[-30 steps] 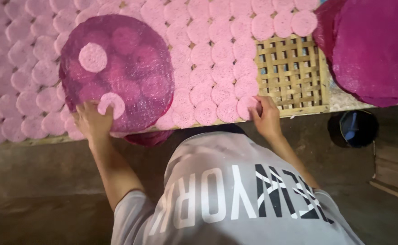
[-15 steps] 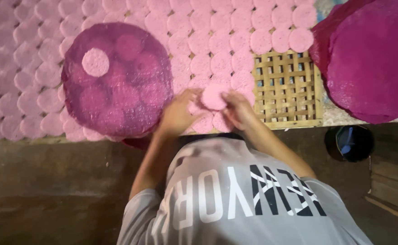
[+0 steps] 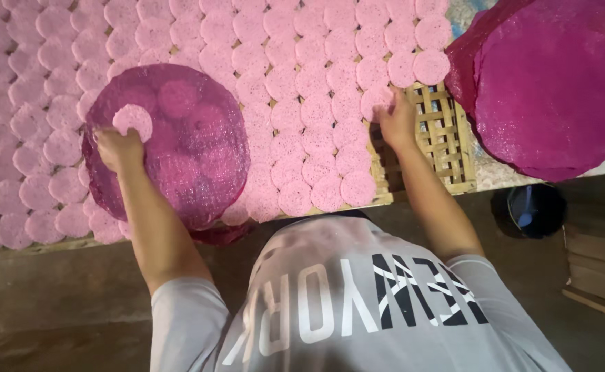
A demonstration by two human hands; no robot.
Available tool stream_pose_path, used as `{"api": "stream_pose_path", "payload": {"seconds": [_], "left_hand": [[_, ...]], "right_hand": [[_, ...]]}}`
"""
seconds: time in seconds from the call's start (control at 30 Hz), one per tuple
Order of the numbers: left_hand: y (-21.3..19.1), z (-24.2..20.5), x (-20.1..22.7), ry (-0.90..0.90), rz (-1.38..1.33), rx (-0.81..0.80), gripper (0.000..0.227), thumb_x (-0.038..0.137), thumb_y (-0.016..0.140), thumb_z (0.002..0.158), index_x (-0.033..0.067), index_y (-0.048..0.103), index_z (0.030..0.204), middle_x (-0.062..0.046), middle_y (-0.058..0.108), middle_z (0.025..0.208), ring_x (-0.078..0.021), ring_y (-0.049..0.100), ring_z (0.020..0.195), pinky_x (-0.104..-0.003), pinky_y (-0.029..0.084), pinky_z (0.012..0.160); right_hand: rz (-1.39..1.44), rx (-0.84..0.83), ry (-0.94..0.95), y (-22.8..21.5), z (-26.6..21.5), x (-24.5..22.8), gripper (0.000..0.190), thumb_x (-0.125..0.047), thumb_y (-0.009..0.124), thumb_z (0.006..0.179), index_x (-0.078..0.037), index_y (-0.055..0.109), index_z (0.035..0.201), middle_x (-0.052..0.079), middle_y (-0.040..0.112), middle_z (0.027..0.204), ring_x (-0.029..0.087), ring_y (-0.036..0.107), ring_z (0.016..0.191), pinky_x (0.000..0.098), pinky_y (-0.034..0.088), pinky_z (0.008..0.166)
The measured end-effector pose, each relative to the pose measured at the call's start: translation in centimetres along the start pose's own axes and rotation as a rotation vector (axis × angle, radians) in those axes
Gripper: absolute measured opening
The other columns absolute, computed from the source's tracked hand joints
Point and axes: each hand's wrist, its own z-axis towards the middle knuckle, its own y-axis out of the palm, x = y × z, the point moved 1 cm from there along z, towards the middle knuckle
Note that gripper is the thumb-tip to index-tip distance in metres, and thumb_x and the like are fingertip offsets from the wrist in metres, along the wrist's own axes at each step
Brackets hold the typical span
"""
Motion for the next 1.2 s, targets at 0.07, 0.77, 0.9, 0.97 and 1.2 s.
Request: {"api": "stream_pose_path", "payload": {"seconds": [0.07, 0.77, 0.9, 0.97, 1.2], "left_hand": [[-0.9, -0.9, 1.5, 0.047, -0.041, -0.025, 0.03, 0.006, 0.071, 0.09, 0.006, 0.06, 0.117, -0.011, 0.069, 0.106, -0.022, 0.069, 0.092, -0.036, 0.058, 0.077], [-0.9, -21.7, 13.0, 0.608, 0.147, -0.167, 0.11, 0.041, 0.085, 0.081, -0.0085, 0.019, 0.155, -0.032, 0.019, 0.162, -0.0467, 0.014, 0.151, -0.058, 0.014, 0.125], [0.4, -20.0, 10.2, 0.505, 0.221, -0.247, 0.092, 0.043, 0.072, 0.093, 0.003, 0.022, 0.159, -0.019, 0.021, 0.166, -0.0443, 0.017, 0.15, -0.059, 0.024, 0.119], [1.3, -20.0, 9.6, 0.532, 0.233, -0.185, 0.08, 0.039, 0.066, 0.099, 0.0069, 0.027, 0.16, -0.014, 0.027, 0.167, -0.042, 0.024, 0.15, -0.059, 0.03, 0.117], [0.7, -19.9, 8.8, 0.382, -0.427, -0.144, 0.043, 0.01, 0.05, 0.108, 0.0132, 0.053, 0.151, -0.01, 0.056, 0.156, -0.0343, 0.051, 0.123, -0.049, 0.042, 0.105]], "right_hand": [[-0.08, 0.103, -0.181, -0.7, -0.3, -1.7, 0.051, -0.002, 0.082, 0.083, 0.001, 0.061, 0.129, 0.016, 0.06, 0.108, 0.032, 0.059, 0.1, 0.0395, 0.049, 0.09], [0.673, -0.103, 0.255, -3.1, -6.4, 1.7, 0.036, -0.005, 0.068, 0.095, -0.004, 0.063, 0.13, 0.006, 0.069, 0.108, 0.014, 0.064, 0.094, 0.0271, 0.054, 0.082], [0.04, -0.086, 0.161, -2.3, -7.3, 0.5, 0.039, -0.009, 0.073, 0.096, -0.005, 0.065, 0.133, 0.021, 0.065, 0.09, 0.031, 0.06, 0.08, 0.0355, 0.05, 0.075], [0.028, 0.076, -0.179, -2.5, -7.4, -0.8, 0.036, -0.003, 0.071, 0.095, -0.003, 0.064, 0.13, 0.022, 0.066, 0.106, 0.036, 0.064, 0.094, 0.0369, 0.052, 0.084], [-0.328, 0.303, -0.464, -4.8, -7.6, -5.8, 0.048, -0.003, 0.074, 0.082, 0.0, 0.06, 0.128, 0.026, 0.06, 0.12, 0.046, 0.062, 0.103, 0.048, 0.05, 0.091]]}}
